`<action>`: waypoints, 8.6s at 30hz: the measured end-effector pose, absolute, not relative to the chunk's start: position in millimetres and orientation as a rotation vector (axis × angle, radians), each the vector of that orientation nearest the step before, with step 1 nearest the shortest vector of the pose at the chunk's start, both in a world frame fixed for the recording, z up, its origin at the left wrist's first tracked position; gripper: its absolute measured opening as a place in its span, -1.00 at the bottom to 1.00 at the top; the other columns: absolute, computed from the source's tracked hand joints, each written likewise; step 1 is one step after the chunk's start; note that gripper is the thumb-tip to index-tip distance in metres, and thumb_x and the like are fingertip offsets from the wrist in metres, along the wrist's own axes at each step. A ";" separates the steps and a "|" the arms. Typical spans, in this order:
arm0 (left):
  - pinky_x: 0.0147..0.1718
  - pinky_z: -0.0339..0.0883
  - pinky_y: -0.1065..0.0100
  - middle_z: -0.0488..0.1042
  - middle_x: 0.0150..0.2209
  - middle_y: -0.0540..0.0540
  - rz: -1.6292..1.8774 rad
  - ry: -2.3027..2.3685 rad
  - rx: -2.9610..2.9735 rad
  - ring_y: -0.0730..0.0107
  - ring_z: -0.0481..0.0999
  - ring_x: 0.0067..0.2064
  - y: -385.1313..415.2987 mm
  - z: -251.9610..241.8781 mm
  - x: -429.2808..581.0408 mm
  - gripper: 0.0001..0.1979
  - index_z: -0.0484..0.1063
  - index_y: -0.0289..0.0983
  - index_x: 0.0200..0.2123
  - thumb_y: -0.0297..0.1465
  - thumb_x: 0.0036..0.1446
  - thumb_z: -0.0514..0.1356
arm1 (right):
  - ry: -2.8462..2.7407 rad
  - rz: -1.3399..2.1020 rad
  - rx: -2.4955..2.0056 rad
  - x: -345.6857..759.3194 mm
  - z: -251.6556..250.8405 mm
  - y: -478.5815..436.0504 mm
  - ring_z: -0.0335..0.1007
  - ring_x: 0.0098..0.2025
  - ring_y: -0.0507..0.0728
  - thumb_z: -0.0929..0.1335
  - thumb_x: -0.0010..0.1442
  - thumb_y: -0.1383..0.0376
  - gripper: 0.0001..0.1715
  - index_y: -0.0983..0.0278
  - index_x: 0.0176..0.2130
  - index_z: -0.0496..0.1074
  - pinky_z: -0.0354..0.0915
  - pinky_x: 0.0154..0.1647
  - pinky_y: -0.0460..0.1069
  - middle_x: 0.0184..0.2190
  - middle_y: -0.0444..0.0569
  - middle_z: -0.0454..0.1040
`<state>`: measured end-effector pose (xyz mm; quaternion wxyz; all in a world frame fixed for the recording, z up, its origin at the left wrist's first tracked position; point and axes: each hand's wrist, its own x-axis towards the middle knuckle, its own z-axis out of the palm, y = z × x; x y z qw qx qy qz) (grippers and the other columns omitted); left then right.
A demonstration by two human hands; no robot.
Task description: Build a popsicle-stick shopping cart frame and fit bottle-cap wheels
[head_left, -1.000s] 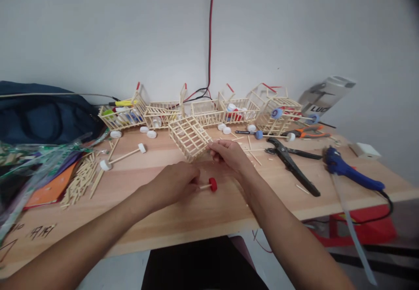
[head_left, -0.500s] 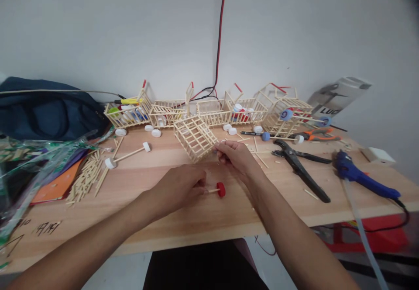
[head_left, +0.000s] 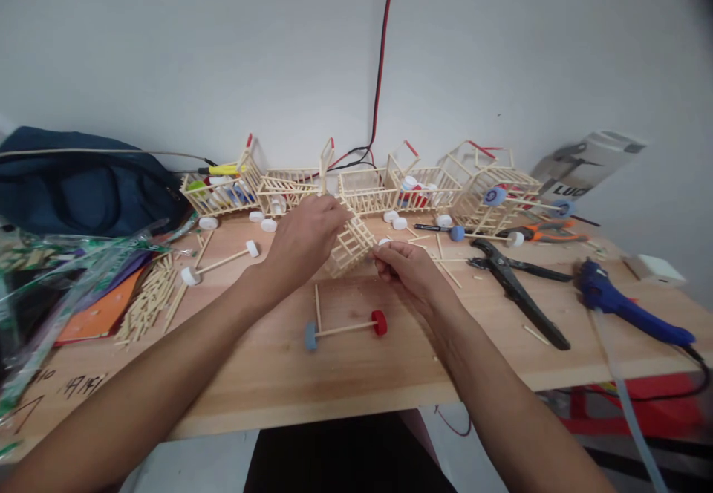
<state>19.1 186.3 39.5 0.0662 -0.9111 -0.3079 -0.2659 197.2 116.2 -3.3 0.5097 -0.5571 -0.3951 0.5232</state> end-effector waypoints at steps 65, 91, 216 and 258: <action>-0.48 0.15 0.41 0.35 -0.24 -0.13 -0.548 -0.935 -2.626 0.29 0.33 -0.23 163.4 19.4 23.2 -0.77 0.39 -0.22 -0.08 -0.45 0.28 0.00 | -1.558 0.258 -1.512 197.4 -10.6 105.1 0.35 -0.32 0.08 0.25 0.25 0.28 -0.78 0.21 -0.23 0.49 0.25 -0.35 -0.04 -0.27 -0.02 0.49; -0.49 0.09 0.41 0.36 -0.27 -0.10 -0.558 -0.935 -2.566 0.34 0.34 -0.24 163.4 18.0 25.1 -0.81 0.38 -0.27 -0.19 -0.47 0.29 -0.03 | -1.880 0.552 -1.598 218.7 0.7 58.0 0.38 -0.22 0.10 0.42 0.10 0.20 -0.65 0.18 -0.09 0.42 0.31 -0.22 0.00 -0.15 -0.05 0.46; -0.56 -0.10 0.43 0.41 -0.24 -0.09 -0.416 -0.721 -2.669 0.41 0.35 -0.31 181.2 29.8 11.6 -0.67 0.37 -0.18 0.01 -0.54 0.24 0.00 | -1.685 1.090 -1.153 269.9 -14.5 138.6 0.42 -0.10 0.08 0.39 0.18 0.20 -0.71 0.21 -0.08 0.41 0.34 -0.03 0.02 -0.06 -0.04 0.45; -0.55 -0.06 0.43 0.40 -0.24 -0.09 -0.412 -0.724 -2.669 0.40 0.36 -0.31 178.7 32.4 11.8 -0.72 0.38 -0.19 -0.03 -0.50 0.26 0.00 | -1.608 1.153 -1.190 268.9 -14.2 137.5 0.43 -0.08 0.10 0.41 0.13 0.16 -0.63 0.22 -0.07 0.39 0.33 -0.02 0.05 -0.08 -0.01 0.47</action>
